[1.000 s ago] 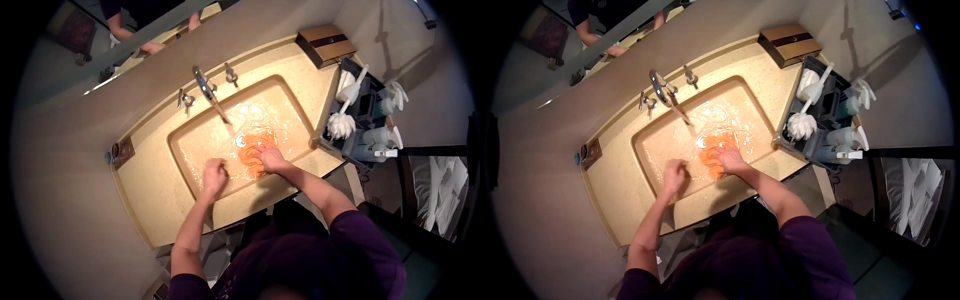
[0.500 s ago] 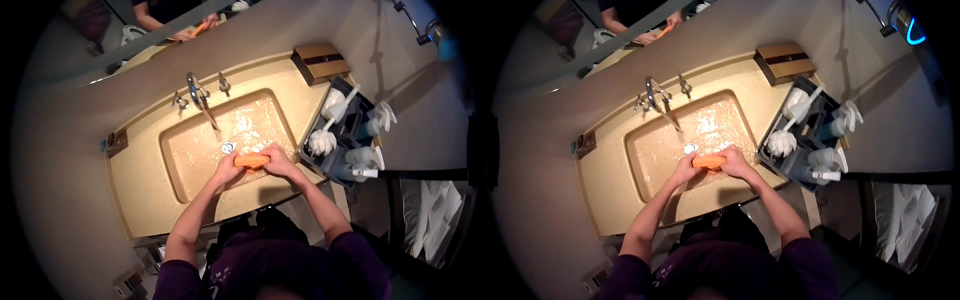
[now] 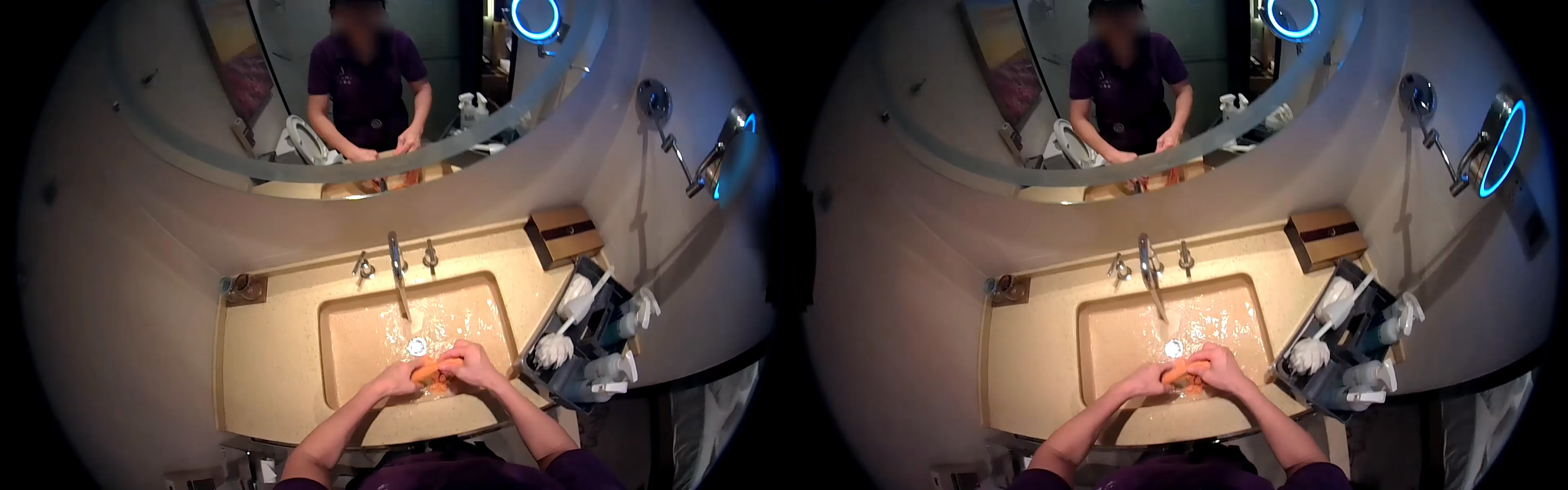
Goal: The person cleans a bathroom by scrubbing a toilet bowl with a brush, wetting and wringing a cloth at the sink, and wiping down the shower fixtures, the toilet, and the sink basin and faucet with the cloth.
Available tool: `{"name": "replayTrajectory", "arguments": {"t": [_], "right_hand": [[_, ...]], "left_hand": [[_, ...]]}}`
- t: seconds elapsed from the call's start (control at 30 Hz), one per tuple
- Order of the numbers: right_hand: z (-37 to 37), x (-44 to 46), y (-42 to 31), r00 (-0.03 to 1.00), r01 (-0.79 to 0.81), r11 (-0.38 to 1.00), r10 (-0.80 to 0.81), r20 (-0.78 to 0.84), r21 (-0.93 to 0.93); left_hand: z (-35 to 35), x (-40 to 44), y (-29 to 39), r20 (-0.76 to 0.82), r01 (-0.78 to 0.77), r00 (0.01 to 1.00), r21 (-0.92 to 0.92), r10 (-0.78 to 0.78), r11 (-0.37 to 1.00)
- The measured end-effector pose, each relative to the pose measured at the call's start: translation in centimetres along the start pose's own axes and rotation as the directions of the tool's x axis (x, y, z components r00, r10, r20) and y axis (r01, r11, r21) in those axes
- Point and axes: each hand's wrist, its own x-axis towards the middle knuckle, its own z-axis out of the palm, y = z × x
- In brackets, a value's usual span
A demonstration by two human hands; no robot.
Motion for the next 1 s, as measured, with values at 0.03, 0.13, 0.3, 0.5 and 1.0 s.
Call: {"name": "replayTrajectory", "arguments": {"t": [0.03, 0.13, 0.3, 0.5, 1.0], "right_hand": [[-0.3, 0.2, -1.2, 0.999, 0.032, 0.999, -0.032, 0.004, -0.021], [-0.9, 0.9, -4.5, 0.998, 0.065, 0.995, -0.062, -0.033, 0.081], [-1.3, 2.6, -3.2, 0.995, 0.094, 0.994, -0.095, -0.007, -0.052], [-1.5, 2.6, 0.1, 0.989, 0.051, 0.892, 0.018, 0.15, -0.449], [-3.8, 2.4, -8.3, 0.938, 0.304, 0.91, -0.337, -0.075, -0.283]], "left_hand": [[0.7, 0.7, -1.5, 0.114, 0.035, 0.992, 0.11, -0.047, 0.993], [2.7, 0.6, -4.9, 0.147, -0.085, 0.984, -0.101, 0.1, 0.991], [2.1, 0.7, -6.4, 0.074, -0.09, 0.992, -0.116, 0.099, 0.989], [-2.3, -4.0, -1.7, -0.623, -0.191, 0.773, -0.054, 0.116, 0.98], [-1.6, -0.8, -5.3, 0.215, 0.058, 0.976, -0.139, -0.027, 0.989]]}}
